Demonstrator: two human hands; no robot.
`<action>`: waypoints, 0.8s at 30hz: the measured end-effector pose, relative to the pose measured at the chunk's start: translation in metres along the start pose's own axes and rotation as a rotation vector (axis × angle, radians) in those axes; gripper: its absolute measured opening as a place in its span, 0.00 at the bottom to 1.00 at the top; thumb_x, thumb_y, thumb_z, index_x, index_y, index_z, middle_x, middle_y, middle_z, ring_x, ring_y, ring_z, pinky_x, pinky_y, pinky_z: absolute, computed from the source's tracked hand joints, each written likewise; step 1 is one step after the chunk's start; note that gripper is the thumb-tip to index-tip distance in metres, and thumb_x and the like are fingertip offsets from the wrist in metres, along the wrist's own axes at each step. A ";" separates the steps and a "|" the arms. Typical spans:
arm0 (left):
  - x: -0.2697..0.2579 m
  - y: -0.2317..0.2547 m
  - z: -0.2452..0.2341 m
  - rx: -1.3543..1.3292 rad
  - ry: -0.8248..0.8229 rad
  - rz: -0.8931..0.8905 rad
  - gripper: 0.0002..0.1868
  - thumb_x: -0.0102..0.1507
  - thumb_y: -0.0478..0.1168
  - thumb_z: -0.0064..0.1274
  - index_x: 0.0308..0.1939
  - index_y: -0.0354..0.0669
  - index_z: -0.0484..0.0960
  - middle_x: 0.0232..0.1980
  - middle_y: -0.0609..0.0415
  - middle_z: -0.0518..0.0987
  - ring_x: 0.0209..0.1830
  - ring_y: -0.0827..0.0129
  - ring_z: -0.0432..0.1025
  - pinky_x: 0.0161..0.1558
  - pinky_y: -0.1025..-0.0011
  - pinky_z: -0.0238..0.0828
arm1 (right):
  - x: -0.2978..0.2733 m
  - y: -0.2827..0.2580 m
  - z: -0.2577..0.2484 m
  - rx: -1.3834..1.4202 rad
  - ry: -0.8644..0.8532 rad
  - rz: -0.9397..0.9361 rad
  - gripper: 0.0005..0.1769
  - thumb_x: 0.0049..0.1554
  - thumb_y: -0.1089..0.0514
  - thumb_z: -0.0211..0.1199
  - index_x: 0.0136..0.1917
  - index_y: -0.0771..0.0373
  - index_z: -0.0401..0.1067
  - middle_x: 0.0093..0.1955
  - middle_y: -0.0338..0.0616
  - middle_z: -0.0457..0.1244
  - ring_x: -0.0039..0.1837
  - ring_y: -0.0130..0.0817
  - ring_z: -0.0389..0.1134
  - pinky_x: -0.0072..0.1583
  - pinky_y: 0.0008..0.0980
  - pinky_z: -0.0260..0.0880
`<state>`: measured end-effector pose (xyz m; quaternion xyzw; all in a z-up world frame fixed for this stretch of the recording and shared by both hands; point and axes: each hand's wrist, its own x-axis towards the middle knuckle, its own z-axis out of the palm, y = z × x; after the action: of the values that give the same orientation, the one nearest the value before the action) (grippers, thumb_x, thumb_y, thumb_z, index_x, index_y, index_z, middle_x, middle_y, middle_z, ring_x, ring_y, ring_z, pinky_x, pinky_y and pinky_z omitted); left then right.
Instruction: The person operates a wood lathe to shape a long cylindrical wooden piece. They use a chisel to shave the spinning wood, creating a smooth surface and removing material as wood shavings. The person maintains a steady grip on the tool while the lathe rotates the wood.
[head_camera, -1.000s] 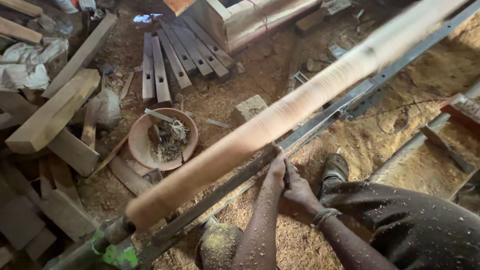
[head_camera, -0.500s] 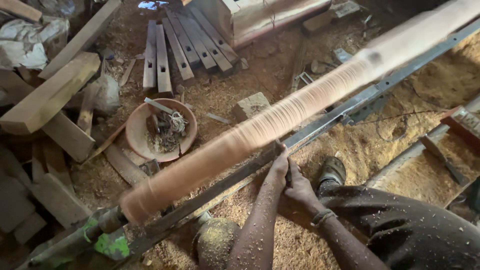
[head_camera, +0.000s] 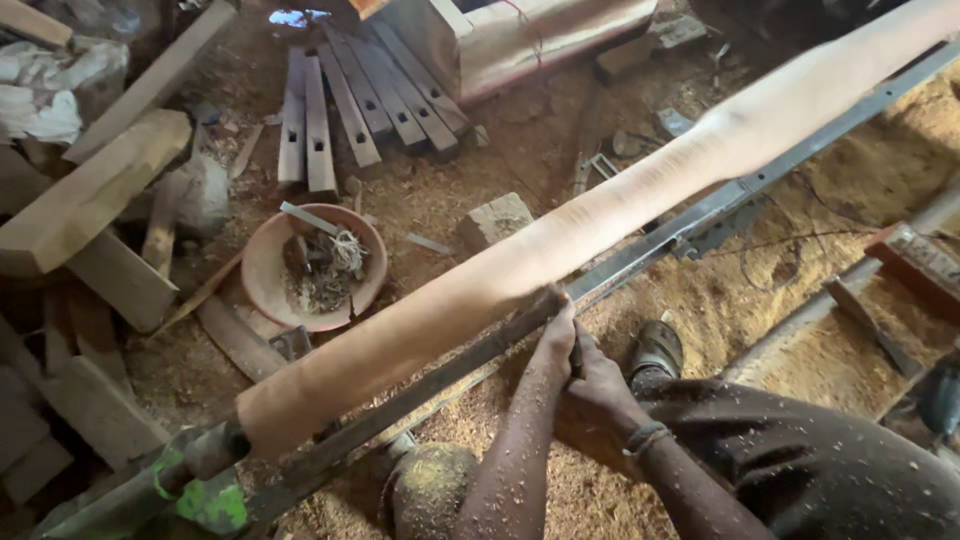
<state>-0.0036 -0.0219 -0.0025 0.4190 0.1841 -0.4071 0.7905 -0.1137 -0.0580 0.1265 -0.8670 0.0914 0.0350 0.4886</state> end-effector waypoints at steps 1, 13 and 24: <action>0.000 -0.001 -0.002 -0.002 0.004 -0.008 0.32 0.70 0.70 0.42 0.31 0.44 0.73 0.20 0.50 0.74 0.17 0.61 0.70 0.23 0.62 0.69 | 0.001 0.007 0.001 -0.049 -0.010 0.015 0.57 0.46 0.58 0.66 0.84 0.53 0.42 0.68 0.51 0.64 0.65 0.38 0.68 0.65 0.31 0.66; 0.003 -0.006 0.006 0.009 -0.013 -0.037 0.36 0.69 0.72 0.38 0.27 0.43 0.74 0.19 0.49 0.75 0.17 0.60 0.70 0.23 0.62 0.70 | -0.008 -0.002 -0.008 -0.057 0.030 0.136 0.53 0.52 0.56 0.68 0.83 0.50 0.44 0.71 0.56 0.63 0.70 0.46 0.66 0.68 0.36 0.63; 0.002 -0.004 0.013 0.039 -0.080 -0.038 0.42 0.69 0.74 0.35 0.19 0.42 0.74 0.18 0.47 0.75 0.17 0.59 0.71 0.26 0.64 0.71 | 0.005 0.013 -0.014 -0.144 -0.015 0.176 0.59 0.45 0.58 0.65 0.84 0.46 0.40 0.66 0.59 0.65 0.68 0.51 0.68 0.66 0.38 0.67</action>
<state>-0.0068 -0.0345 0.0015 0.4141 0.1525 -0.4420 0.7810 -0.1118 -0.0776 0.1220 -0.8882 0.1605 0.0907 0.4208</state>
